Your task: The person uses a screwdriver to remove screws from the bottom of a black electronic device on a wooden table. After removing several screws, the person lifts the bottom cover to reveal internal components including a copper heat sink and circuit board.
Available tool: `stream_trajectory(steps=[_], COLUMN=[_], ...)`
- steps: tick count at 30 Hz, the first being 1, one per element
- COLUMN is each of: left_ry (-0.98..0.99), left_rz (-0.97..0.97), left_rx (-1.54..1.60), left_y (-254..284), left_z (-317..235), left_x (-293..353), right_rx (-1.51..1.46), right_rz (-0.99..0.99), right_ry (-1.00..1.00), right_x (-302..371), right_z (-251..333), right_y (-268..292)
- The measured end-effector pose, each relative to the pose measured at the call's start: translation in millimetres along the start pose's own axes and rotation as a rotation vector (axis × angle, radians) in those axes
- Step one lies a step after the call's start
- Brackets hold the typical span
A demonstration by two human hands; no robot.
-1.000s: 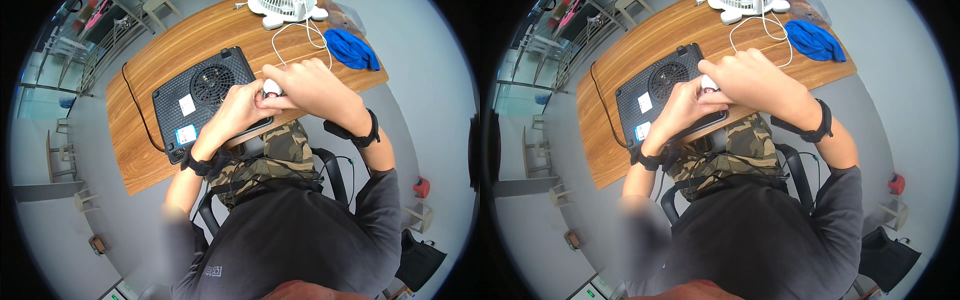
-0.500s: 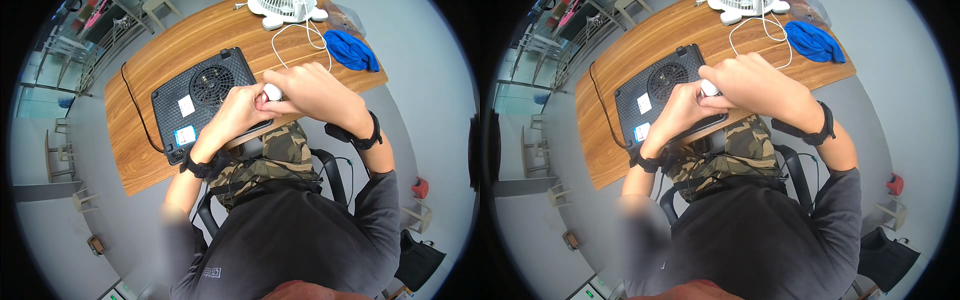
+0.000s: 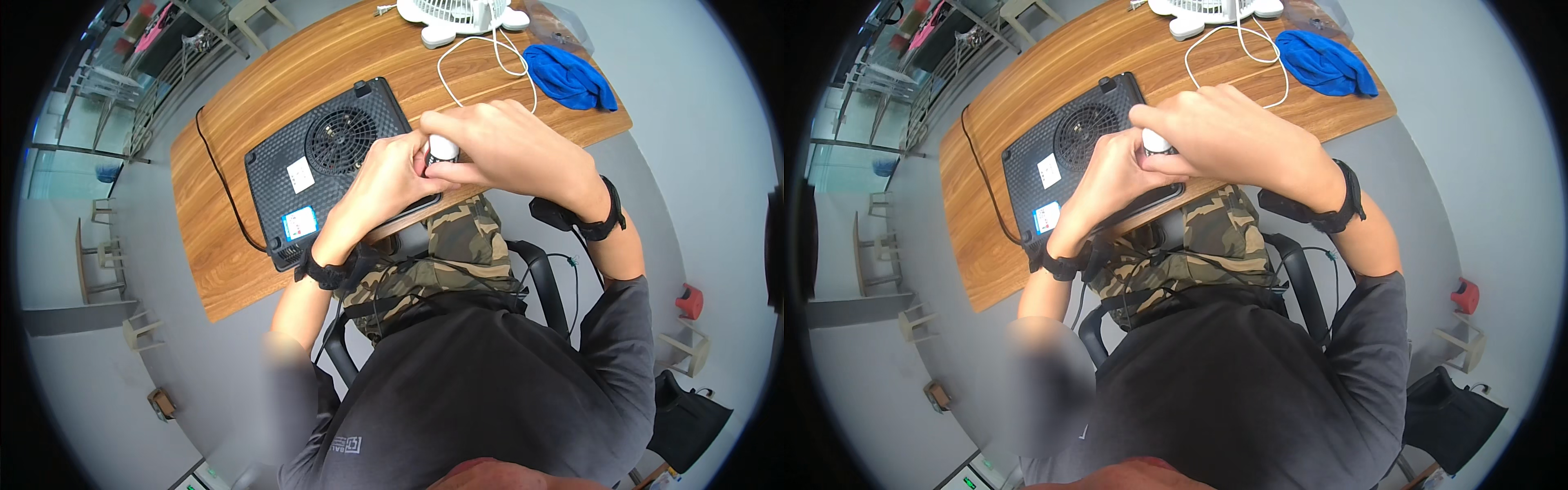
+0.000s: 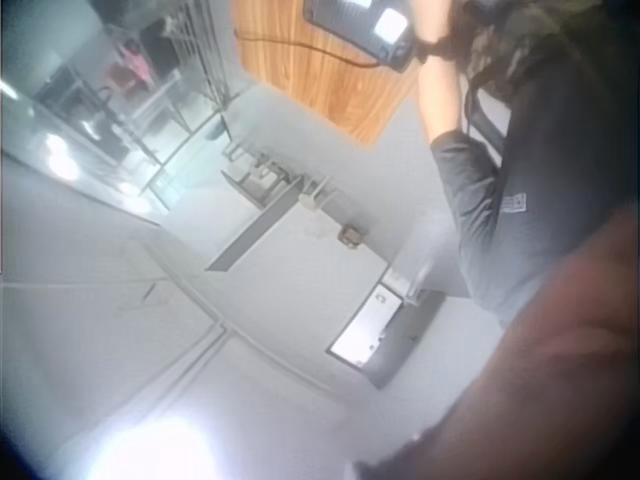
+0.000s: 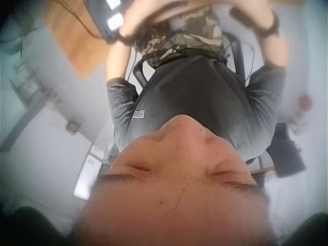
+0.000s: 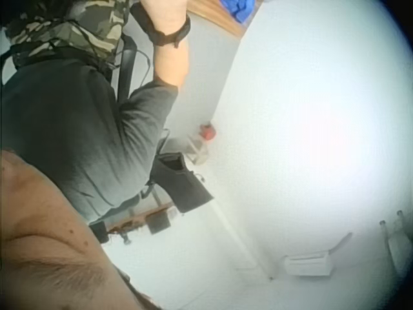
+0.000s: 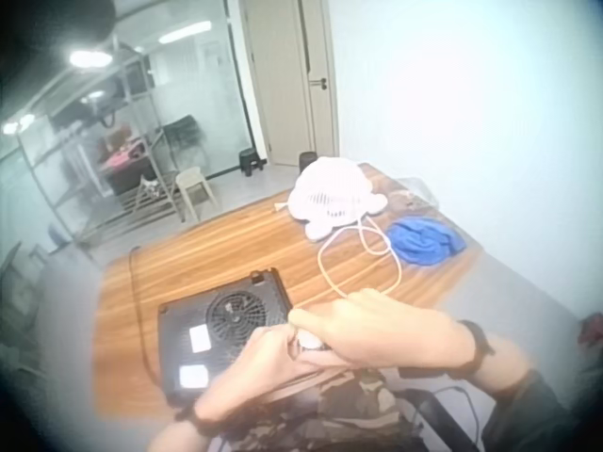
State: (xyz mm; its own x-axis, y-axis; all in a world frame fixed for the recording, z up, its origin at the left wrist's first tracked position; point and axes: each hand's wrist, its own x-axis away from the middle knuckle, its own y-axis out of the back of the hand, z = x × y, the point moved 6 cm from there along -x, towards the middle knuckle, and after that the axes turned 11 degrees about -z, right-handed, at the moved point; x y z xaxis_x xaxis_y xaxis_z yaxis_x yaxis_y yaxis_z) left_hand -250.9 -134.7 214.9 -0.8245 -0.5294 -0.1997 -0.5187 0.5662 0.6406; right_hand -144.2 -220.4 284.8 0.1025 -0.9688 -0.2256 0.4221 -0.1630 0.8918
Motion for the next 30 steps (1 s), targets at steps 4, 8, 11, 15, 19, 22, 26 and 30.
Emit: stream_trajectory(steps=[4, 8, 11, 15, 19, 22, 26, 30], left_ry=[-0.114, -0.021, -0.010, -0.019, -0.109, -0.101, -0.046, -0.090], left_rz=[0.023, 0.103, 0.041, 0.008, 0.053, 0.083, 0.018, -0.049], left_rx=[0.010, 0.069, -0.001, -0.019, 0.078, 0.077, -0.039, -0.024], left_y=[4, 7, 9, 7, 7, 5, 4, -1], left_z=[-10, -9, -7, -6, -19, -10, -7, -9], left_x=[2, 4, 3, 2, 5, 6, -1, -1], right_rx=[-0.154, -0.195, -0.064, -0.041, -0.199, -0.240, -0.004, -0.029], right_rz=[-0.112, -0.076, -0.237, -0.123, -0.071, -0.113, -0.115, -0.201], right_ry=[0.193, 0.243, 0.144, 0.067, 0.180, 0.203, 0.059, 0.100], right_x=[9, 10, 5, 1, 8, 10, 3, 3], right_z=[0, 5, 7, -3, 5, 3, -2, -9], right_y=[1, 0, 7, -4, 0, 1, -4, -7])
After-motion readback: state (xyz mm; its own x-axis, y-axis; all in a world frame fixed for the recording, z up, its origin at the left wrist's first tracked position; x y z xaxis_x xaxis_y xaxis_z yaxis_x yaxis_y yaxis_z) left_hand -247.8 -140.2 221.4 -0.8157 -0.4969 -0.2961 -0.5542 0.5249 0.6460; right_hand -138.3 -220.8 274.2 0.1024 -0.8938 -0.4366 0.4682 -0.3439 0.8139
